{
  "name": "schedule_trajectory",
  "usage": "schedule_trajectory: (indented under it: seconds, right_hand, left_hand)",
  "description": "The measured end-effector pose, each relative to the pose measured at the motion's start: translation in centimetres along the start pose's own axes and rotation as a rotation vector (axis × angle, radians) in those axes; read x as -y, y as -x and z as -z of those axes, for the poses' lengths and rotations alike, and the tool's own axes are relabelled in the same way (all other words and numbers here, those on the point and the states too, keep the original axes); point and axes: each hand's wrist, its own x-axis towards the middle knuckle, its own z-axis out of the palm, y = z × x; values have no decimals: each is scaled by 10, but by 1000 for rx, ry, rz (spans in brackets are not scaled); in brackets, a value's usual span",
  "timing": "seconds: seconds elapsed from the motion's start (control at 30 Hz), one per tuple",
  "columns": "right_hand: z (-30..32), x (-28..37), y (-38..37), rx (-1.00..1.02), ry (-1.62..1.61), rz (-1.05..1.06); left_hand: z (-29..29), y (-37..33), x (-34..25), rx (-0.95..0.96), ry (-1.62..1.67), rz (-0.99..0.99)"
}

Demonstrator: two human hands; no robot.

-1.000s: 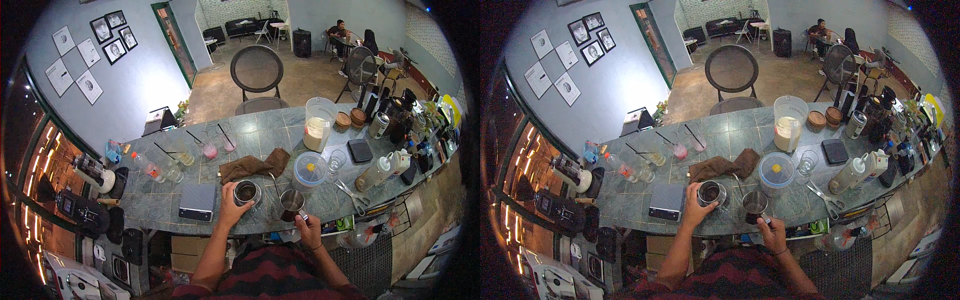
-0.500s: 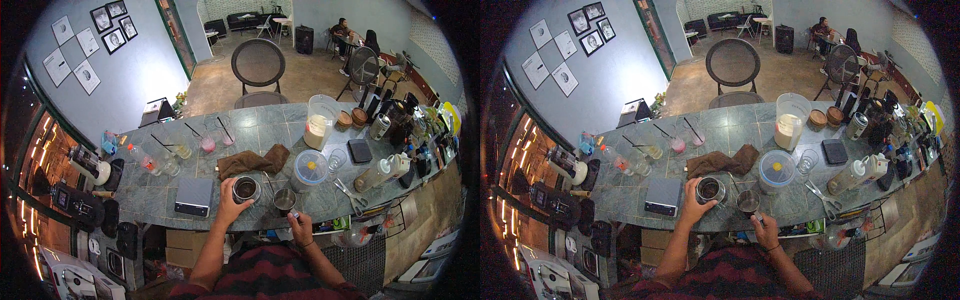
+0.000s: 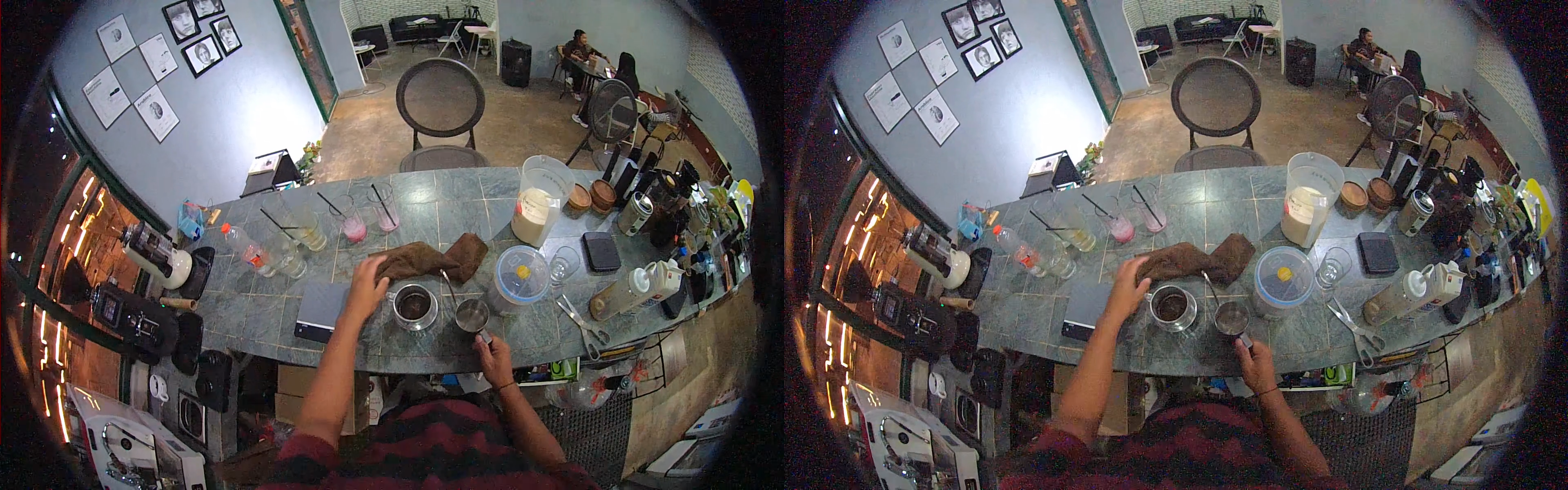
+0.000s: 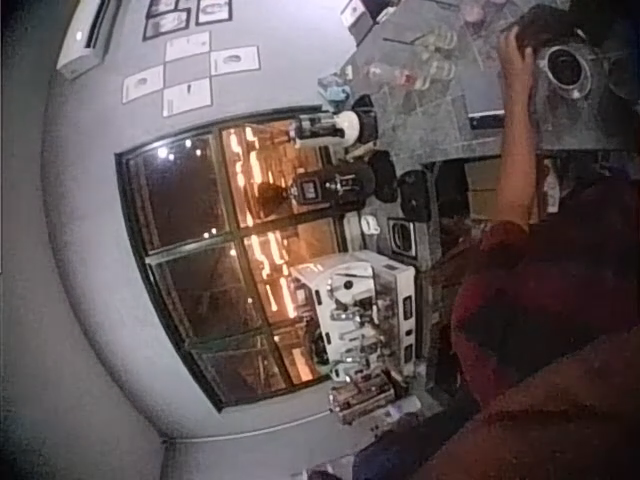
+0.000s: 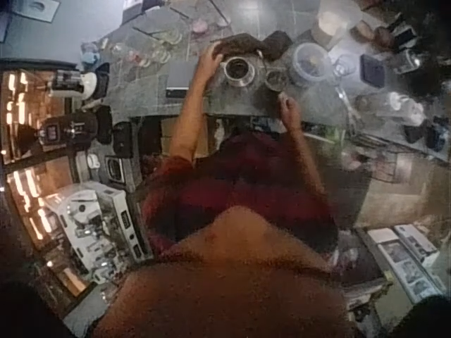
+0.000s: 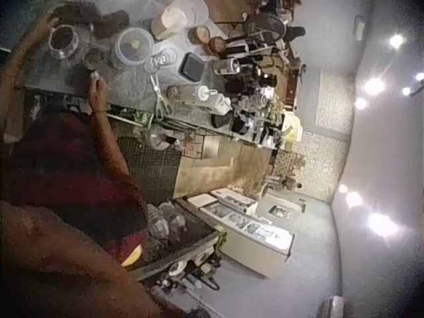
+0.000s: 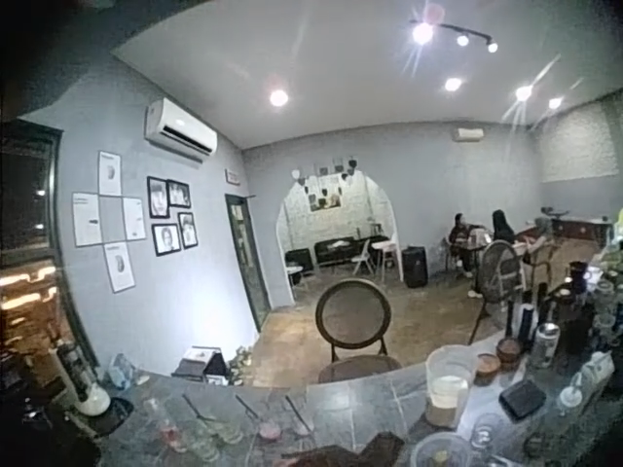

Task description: Preparing coffee and mixed drinks in a restaurant bar area.

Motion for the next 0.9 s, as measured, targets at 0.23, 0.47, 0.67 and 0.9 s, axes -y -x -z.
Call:
schedule_trajectory:
  seconds: [0.23, 0.47, 0.67, 0.9]
  right_hand:
    - [0, 22, 2, -28, -23, 18]
    - [9, 26, 10, -36, -82, 24]
    - [1, 2, 5, -66, 16, 91]
    - [-7, 25, -2, -11, 40, 96]
  left_hand:
    - [0, -1, 29, 377, -525, -142]
    - [14, 79, -29, 505, -398, 130]
    - [2, 124, -34, 552, -329, 134]
    - [-14, 117, -6, 392, -363, 92]
